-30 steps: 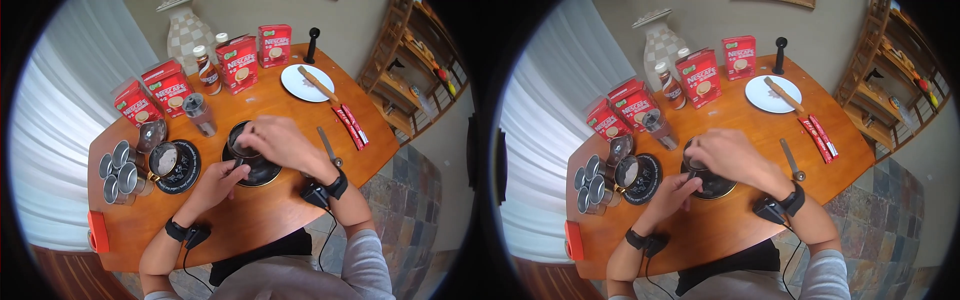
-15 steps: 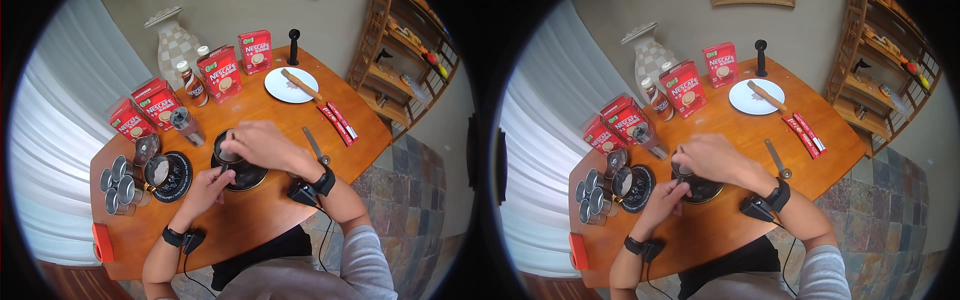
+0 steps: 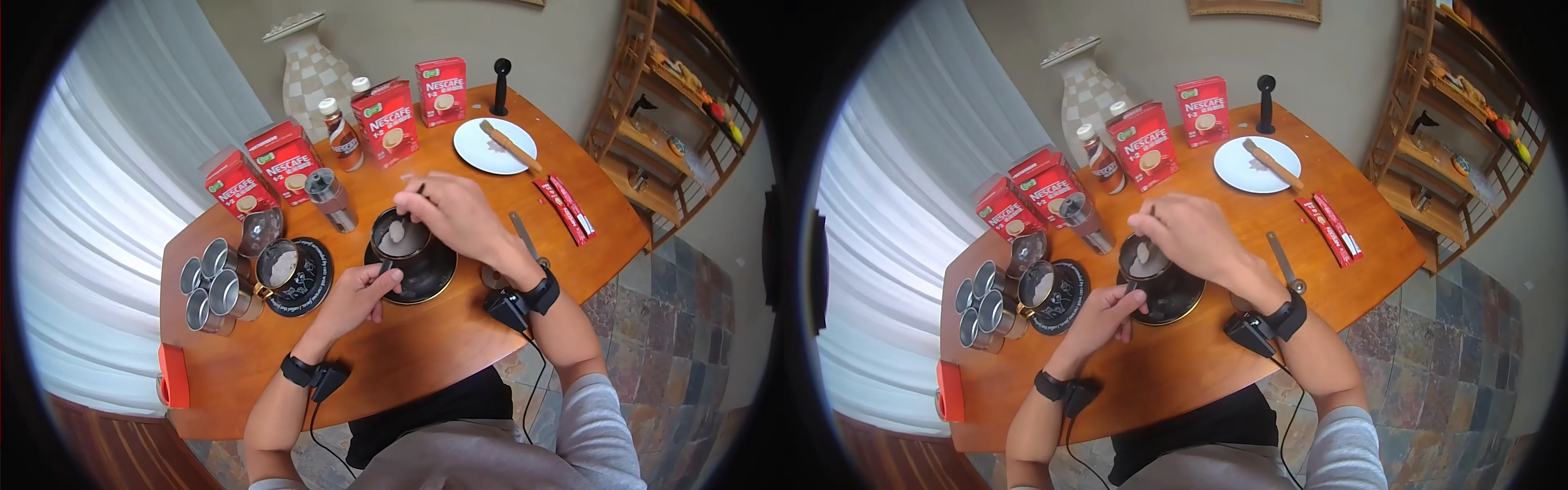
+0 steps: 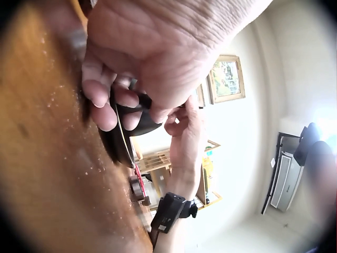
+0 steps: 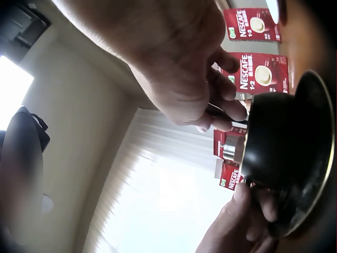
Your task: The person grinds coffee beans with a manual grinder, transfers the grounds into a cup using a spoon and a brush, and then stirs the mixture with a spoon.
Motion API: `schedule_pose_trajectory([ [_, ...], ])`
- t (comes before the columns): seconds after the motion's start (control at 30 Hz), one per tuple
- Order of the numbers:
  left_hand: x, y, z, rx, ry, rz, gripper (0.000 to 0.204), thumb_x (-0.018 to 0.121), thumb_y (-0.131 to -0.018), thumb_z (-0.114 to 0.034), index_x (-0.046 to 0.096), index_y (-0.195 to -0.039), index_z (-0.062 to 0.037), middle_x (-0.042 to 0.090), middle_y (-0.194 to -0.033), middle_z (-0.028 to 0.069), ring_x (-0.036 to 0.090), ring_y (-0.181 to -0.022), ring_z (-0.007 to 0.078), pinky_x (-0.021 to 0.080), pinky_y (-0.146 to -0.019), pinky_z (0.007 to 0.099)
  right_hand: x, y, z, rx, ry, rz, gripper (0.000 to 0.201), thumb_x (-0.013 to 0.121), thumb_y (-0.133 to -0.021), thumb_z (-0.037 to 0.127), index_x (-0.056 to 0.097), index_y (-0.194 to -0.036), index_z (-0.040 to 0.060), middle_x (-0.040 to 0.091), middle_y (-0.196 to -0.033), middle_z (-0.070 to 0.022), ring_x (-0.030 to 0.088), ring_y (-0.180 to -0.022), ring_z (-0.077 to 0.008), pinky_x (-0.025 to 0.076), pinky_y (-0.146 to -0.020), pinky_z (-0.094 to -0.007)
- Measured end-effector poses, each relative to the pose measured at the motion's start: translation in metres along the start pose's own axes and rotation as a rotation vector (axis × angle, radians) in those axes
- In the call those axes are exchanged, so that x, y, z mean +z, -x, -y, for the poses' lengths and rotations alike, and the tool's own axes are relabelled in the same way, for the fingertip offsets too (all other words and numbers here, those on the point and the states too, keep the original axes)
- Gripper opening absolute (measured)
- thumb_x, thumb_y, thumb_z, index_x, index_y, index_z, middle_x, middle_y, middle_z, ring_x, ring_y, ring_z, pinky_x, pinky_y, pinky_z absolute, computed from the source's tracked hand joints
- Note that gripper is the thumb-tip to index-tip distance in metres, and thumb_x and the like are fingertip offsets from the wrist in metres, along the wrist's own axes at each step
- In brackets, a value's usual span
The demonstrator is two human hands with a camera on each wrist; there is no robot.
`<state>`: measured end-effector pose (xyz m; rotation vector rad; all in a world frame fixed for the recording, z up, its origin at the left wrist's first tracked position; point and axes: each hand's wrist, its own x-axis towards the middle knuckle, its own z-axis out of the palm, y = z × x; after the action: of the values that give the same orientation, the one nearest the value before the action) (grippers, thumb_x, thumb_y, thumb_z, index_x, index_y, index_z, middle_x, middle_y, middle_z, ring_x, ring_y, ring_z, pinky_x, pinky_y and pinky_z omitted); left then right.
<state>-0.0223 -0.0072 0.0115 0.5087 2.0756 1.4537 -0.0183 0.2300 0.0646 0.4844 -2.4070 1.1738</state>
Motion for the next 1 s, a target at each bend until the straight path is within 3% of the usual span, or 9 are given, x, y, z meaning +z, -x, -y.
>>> schedule_pose_trajectory([
  [0.13, 0.000, 0.000, 0.001, 0.018, -0.005, -0.001, 0.046, 0.063, -0.106, -0.044, 0.069, -0.089, -0.0016, 0.060, -0.067, -0.0005, 0.057, -0.050, 0.0074, 0.045, -0.047, 0.0241, -0.004, 0.001, 0.005, -0.088, 0.164, 0.031, 0.028, 0.064, -0.103, 0.026, 0.072, -0.091, 0.0013, 0.069, -0.081, -0.0106, 0.065, -0.081, -0.0289, 0.052, -0.073, -0.0392],
  [0.23, 0.001, 0.000, 0.000, 0.037, 0.000, -0.004, 0.048, 0.063, -0.106, -0.046, 0.069, -0.089, -0.0011, 0.060, -0.067, -0.0003, 0.057, -0.049, 0.0075, 0.044, -0.047, 0.0243, 0.000, 0.010, 0.006, -0.198, 0.194, -0.027, 0.025, 0.065, -0.101, 0.025, 0.073, -0.093, 0.0024, 0.071, -0.086, -0.0137, 0.067, -0.087, -0.0351, 0.053, -0.075, -0.0453],
  [0.33, 0.001, 0.000, 0.001, 0.039, -0.007, -0.001, 0.048, 0.063, -0.105, -0.046, 0.069, -0.089, -0.0017, 0.061, -0.066, -0.0004, 0.057, -0.049, 0.0074, 0.043, -0.047, 0.0237, -0.005, 0.019, 0.013, -0.179, 0.335, 0.179, 0.022, 0.066, -0.100, 0.023, 0.073, -0.096, 0.0029, 0.071, -0.091, -0.0137, 0.067, -0.092, -0.0343, 0.053, -0.078, -0.0454],
  [0.43, -0.001, -0.002, 0.003, 0.039, -0.031, -0.001, 0.044, 0.063, -0.105, -0.045, 0.069, -0.090, -0.0041, 0.060, -0.063, -0.0011, 0.057, -0.048, 0.0069, 0.042, -0.046, 0.0221, -0.009, 0.024, 0.024, -0.108, 0.286, 0.075, 0.021, 0.065, -0.101, 0.022, 0.072, -0.098, 0.0031, 0.071, -0.093, -0.0137, 0.067, -0.093, -0.0342, 0.053, -0.080, -0.0450],
  [0.53, 0.000, 0.000, 0.002, 0.045, -0.038, 0.000, 0.046, 0.062, -0.105, -0.047, 0.070, -0.090, -0.0044, 0.060, -0.062, -0.0011, 0.057, -0.048, 0.0070, 0.041, -0.046, 0.0217, -0.006, 0.026, 0.018, -0.118, 0.371, 0.157, 0.021, 0.065, -0.101, 0.022, 0.072, -0.098, 0.0029, 0.070, -0.091, -0.0133, 0.067, -0.091, -0.0341, 0.053, -0.079, -0.0448],
  [0.63, 0.000, 0.000, 0.001, 0.069, -0.013, 0.001, 0.047, 0.062, -0.104, -0.049, 0.070, -0.090, -0.0049, 0.060, -0.062, -0.0011, 0.057, -0.047, 0.0070, 0.041, -0.046, 0.0215, -0.007, 0.028, 0.027, -0.062, 0.295, 0.053, 0.021, 0.065, -0.101, 0.022, 0.072, -0.097, 0.0028, 0.070, -0.090, -0.0139, 0.067, -0.089, -0.0349, 0.052, -0.078, -0.0450],
  [0.73, 0.001, 0.001, 0.003, 0.086, 0.010, 0.005, 0.047, 0.062, -0.104, -0.049, 0.070, -0.090, -0.0050, 0.060, -0.062, -0.0008, 0.057, -0.047, 0.0071, 0.041, -0.045, 0.0220, -0.006, 0.033, 0.034, 0.017, 0.333, 0.130, 0.020, 0.065, -0.101, 0.021, 0.071, -0.098, 0.0023, 0.071, -0.092, -0.0148, 0.068, -0.088, -0.0359, 0.053, -0.078, -0.0450],
  [0.83, 0.004, -0.002, 0.009, 0.120, 0.017, -0.015, 0.049, 0.062, -0.104, -0.050, 0.070, -0.089, -0.0044, 0.060, -0.063, -0.0005, 0.057, -0.047, 0.0078, 0.042, -0.045, 0.0228, 0.002, 0.041, 0.031, -0.067, 0.304, 0.026, 0.019, 0.066, -0.100, 0.020, 0.071, -0.099, 0.0020, 0.071, -0.092, -0.0154, 0.068, -0.089, -0.0364, 0.053, -0.078, -0.0445],
  [1.0, 0.013, -0.002, 0.016, 0.142, -0.046, -0.114, 0.047, 0.061, -0.105, -0.046, 0.067, -0.097, -0.0004, 0.062, -0.074, 0.0023, 0.057, -0.055, 0.0090, 0.043, -0.051, 0.0252, 0.018, 0.051, 0.028, 0.028, 0.243, -0.039, 0.019, 0.067, -0.100, 0.019, 0.071, -0.100, 0.0004, 0.071, -0.092, -0.0165, 0.069, -0.087, -0.0364, 0.053, -0.077, -0.0431],
])
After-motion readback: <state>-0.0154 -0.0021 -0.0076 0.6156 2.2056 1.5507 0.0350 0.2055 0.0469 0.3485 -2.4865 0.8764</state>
